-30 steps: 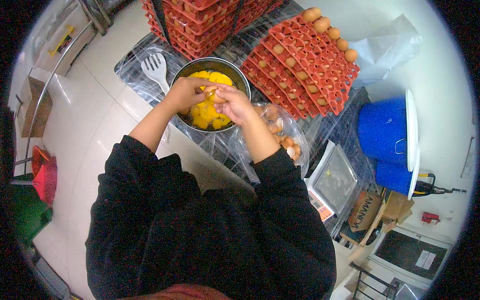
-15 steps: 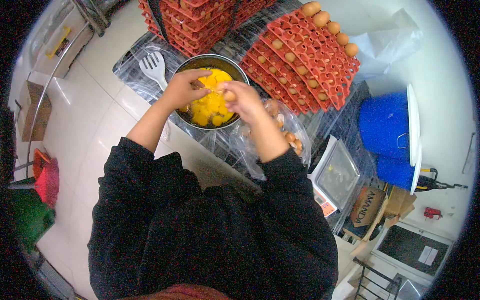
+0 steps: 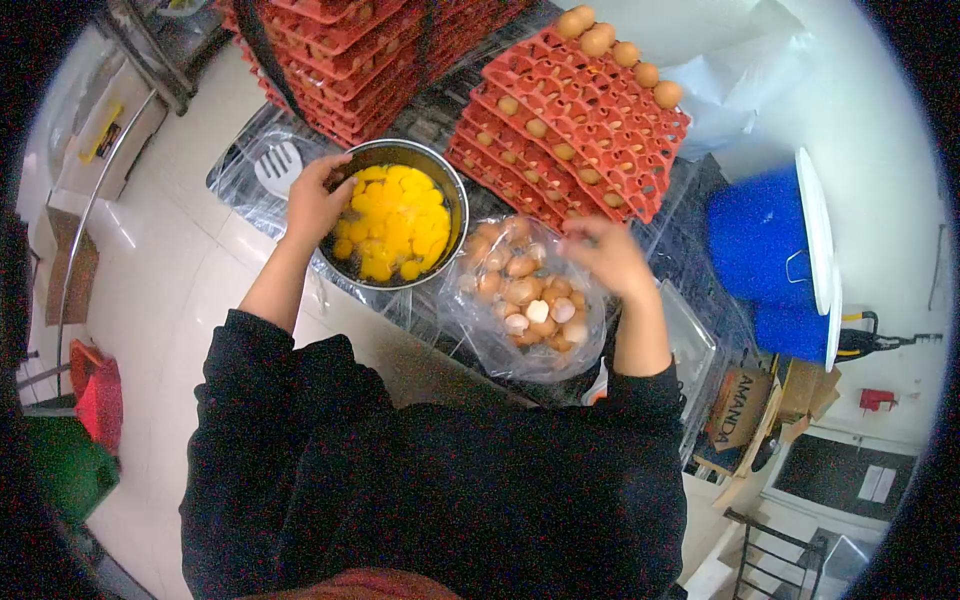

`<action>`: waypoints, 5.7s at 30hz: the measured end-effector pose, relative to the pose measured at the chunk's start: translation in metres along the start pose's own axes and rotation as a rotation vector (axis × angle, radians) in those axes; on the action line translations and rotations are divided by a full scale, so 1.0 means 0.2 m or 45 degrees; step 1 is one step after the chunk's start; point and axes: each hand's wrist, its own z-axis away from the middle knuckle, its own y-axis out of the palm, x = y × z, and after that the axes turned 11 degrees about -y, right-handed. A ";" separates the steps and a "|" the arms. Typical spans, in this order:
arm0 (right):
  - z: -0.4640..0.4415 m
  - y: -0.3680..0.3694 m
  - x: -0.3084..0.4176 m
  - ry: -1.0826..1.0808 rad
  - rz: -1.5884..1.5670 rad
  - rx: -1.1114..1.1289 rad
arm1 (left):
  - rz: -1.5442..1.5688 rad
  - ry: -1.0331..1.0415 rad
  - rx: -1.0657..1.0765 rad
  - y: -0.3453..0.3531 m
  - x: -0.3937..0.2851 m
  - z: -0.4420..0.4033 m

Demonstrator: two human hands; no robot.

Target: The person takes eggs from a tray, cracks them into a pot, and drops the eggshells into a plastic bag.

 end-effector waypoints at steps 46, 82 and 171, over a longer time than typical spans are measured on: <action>-0.31 0.72 0.15 0.007 -0.773 -0.016 | 0.071 0.422 0.403 0.02 -0.18 0.14; -0.50 0.90 0.27 0.148 -0.970 0.173 | -0.144 0.495 0.537 0.12 -0.02 0.07; -0.23 0.65 0.16 0.134 -0.951 0.337 | -0.040 0.168 0.542 0.01 -0.17 0.13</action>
